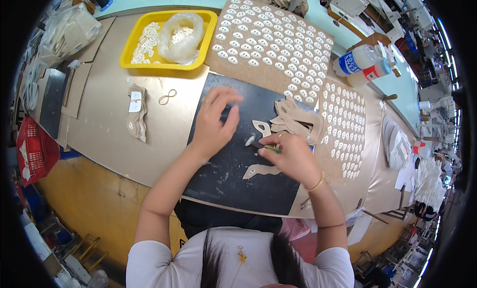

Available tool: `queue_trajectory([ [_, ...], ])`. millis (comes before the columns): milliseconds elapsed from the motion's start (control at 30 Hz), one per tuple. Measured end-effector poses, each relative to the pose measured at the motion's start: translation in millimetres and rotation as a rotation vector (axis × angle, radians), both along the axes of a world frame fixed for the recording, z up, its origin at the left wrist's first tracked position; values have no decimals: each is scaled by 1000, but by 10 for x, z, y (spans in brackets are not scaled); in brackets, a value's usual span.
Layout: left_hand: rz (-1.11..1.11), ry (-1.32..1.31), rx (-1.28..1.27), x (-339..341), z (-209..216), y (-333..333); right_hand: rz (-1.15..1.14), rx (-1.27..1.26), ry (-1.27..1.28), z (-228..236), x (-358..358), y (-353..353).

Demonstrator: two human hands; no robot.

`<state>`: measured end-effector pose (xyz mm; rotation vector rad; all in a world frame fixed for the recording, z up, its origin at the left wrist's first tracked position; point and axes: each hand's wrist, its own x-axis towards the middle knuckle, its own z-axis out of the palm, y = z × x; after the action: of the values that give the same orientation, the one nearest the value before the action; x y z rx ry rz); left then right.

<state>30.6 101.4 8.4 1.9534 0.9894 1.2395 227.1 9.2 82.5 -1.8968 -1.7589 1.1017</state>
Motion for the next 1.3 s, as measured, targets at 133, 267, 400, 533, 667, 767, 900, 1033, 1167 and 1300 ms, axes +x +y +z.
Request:
queue_trajectory([
  [133,-117,220,-37,-291,43,-587,-93,94,-94,-206,-352,-182],
  [267,-72,347,-49,-215,-21,-721,-128,154,-153,-263,-459,-260],
  [400,-58,379,-158,-93,-66,-617,-131,186,-186,-302,-494,-321],
  [533,-51,397,-141,-47,-63,-581,-106,172,-248,-258,-574,-362],
  [667,-61,418,-148,-44,-52,-577,-85,119,-252,-21,-502,-534],
  [767,-76,440,-176,-40,-41,-582,-117,274,-196,7,-282,-563],
  [900,-89,481,-154,-21,-17,-610,-276,295,-159,-262,-97,-448],
  [1033,-110,494,-185,-23,10,-596,-161,399,-277,-480,-94,-365],
  [1167,-128,506,-195,-14,35,-592,-137,437,-337,-554,-98,-252],
  [1300,-98,338,-350,-39,24,-557,-44,466,-463,-524,-87,-222],
])
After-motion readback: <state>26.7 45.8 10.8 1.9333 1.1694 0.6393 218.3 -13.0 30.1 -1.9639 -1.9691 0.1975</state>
